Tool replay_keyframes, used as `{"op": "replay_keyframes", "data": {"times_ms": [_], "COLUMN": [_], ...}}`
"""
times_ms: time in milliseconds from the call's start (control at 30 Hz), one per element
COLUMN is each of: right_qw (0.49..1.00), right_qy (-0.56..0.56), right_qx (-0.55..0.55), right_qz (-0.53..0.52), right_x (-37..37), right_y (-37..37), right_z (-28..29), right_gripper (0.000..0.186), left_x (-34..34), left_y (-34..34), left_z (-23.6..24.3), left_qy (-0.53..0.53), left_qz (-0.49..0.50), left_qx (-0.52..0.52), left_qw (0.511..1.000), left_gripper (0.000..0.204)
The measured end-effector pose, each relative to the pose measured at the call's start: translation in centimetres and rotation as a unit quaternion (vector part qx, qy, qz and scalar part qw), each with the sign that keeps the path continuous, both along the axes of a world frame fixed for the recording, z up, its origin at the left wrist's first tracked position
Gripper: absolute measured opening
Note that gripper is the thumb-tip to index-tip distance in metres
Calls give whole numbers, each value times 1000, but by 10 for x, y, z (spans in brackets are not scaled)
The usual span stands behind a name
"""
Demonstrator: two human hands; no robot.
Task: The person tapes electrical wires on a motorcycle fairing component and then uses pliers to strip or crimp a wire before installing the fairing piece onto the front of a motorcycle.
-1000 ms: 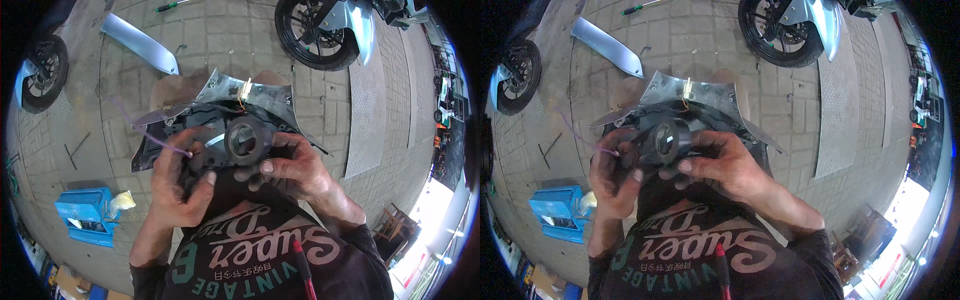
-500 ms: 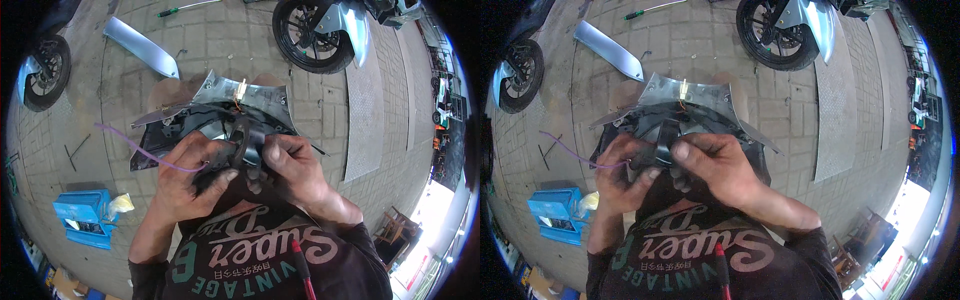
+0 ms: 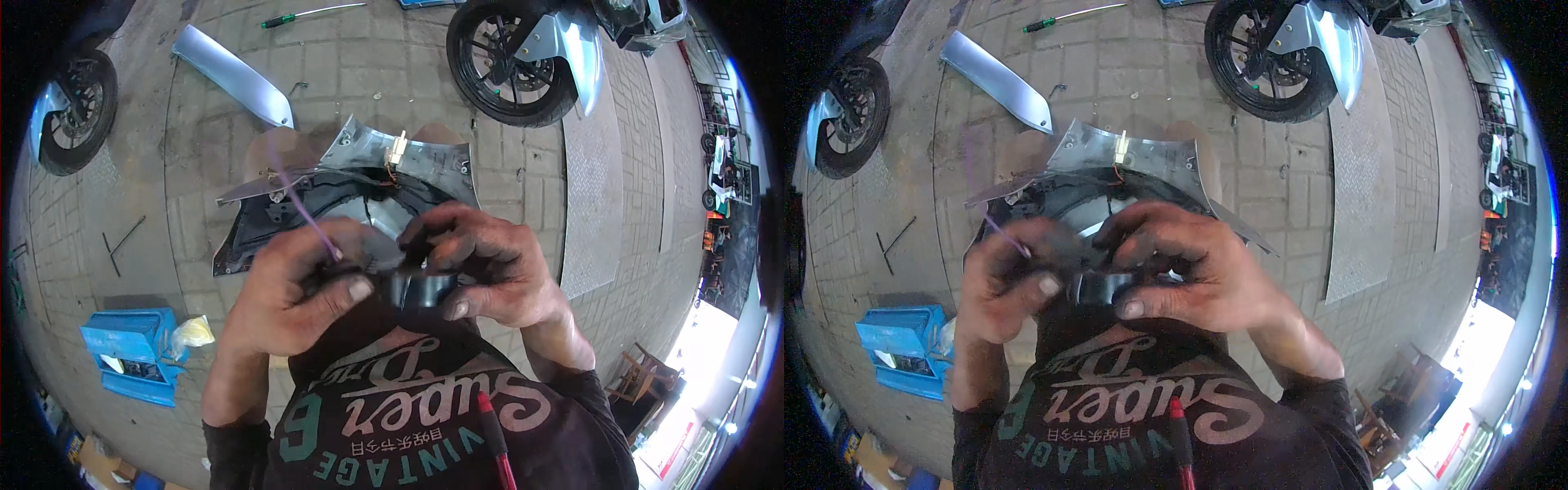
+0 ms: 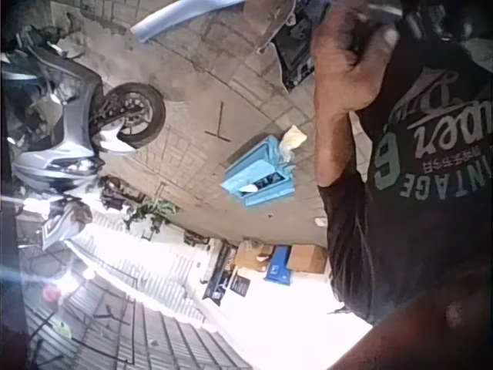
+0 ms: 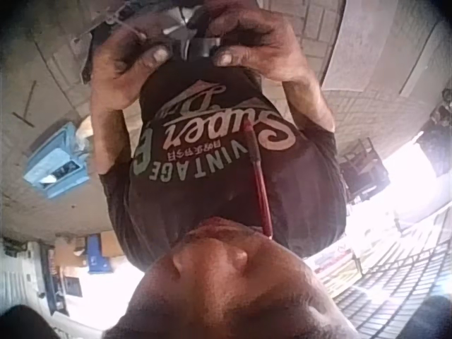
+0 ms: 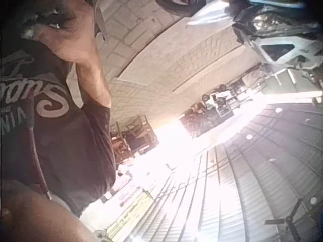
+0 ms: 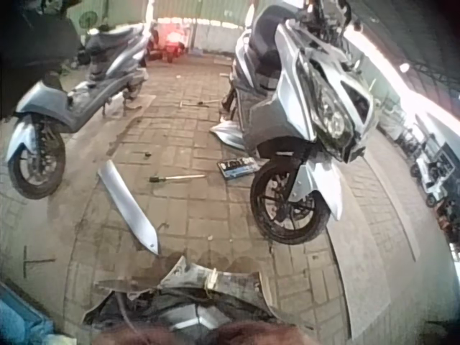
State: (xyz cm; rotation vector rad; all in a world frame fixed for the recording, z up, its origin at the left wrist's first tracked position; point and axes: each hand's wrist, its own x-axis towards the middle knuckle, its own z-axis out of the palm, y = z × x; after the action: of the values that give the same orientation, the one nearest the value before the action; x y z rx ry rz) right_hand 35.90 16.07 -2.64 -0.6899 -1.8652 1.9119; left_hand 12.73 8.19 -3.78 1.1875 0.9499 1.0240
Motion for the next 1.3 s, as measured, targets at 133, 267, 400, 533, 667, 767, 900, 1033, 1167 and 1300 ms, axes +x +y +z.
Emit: {"op": "replay_keyframes", "data": {"times_ms": [133, 267, 400, 533, 667, 767, 900, 1033, 1167, 1300], "right_qw": [994, 979, 958, 957, 953, 950, 950, 986, 991, 983], "right_qy": [-27, -40, -49, -40, -42, -95, -135, -73, -53, -68], "right_qx": [72, 179, 274, 283, 294, 283, 273, 108, 63, 96], "right_qz": [-74, -87, -76, -52, -64, -96, -72, -106, -105, -139], "right_x": [-11, -18, -21, -24, -24, -30, -30, -27, -37, -45], "right_y": [-8, -11, -7, -6, -14, -9, -5, -5, -10, -12], "right_z": [2, 7, 9, 11, 8, 11, 7, -14, -12, -14], "right_gripper": [36, 34, 33, 32, 31, 32, 29, 22, 15, 22], "left_x": [4, 15, 9, 11, 13, 15, 12, -1, 1, 8], "left_y": [-2, 0, -2, 3, -5, -8, -4, 1, -3, 3], "left_z": [6, 5, 9, 9, 6, 1, -6, -7, -10, -5], "left_qy": [-42, 105, 181, 162, 64, -23, 15, 102, 144, 167], "left_qz": [114, 153, 115, 134, 91, 109, 108, 100, 154, 196], "left_qx": [26, 85, 97, 121, -2, -66, -91, -48, -26, 9], "left_qw": [992, 979, 972, 970, 994, 992, 990, 989, 977, 966], "left_gripper": [47, 35, 34, 16, 14, 13, 17, 35, 37, 36]}}
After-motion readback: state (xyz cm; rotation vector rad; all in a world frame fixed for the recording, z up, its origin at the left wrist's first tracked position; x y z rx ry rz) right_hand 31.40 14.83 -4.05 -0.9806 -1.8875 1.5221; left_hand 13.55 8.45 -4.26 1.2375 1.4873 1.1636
